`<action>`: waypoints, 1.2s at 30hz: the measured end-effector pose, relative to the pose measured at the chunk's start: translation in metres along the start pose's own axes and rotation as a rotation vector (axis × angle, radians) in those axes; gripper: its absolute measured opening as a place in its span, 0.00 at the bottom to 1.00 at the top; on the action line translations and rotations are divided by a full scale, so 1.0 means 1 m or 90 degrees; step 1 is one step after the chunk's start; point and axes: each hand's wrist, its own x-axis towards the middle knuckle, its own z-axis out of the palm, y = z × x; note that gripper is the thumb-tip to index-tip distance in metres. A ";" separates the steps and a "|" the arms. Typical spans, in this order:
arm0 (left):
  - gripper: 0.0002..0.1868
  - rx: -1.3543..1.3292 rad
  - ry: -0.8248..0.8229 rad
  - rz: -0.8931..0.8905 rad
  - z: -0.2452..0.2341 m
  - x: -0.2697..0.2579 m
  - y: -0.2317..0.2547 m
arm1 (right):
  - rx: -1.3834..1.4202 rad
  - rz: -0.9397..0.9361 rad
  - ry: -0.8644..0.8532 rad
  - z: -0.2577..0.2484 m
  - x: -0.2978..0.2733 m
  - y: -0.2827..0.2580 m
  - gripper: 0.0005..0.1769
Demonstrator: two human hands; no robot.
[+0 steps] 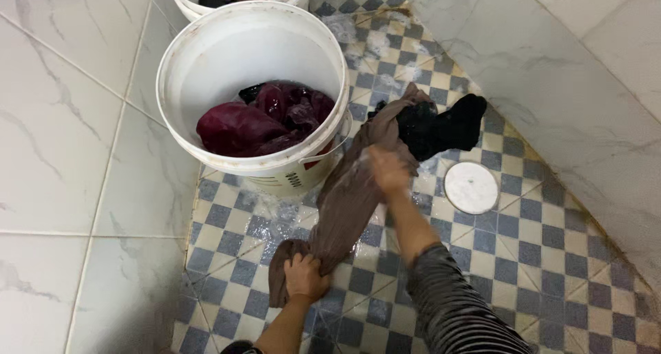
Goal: The person washes clothes in buckets by hand, using a brush to scrub individual items on the floor before rinsing them in soapy water.
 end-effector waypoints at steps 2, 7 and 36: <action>0.21 0.013 -0.033 -0.021 -0.008 0.006 -0.002 | 0.008 0.050 0.135 0.015 0.020 -0.022 0.33; 0.18 -0.010 0.009 0.005 -0.013 0.004 -0.002 | -0.007 -0.090 0.014 0.071 -0.044 -0.102 0.29; 0.25 -0.237 0.071 -0.022 -0.027 -0.015 -0.029 | 1.190 0.367 -0.125 0.021 0.010 -0.084 0.19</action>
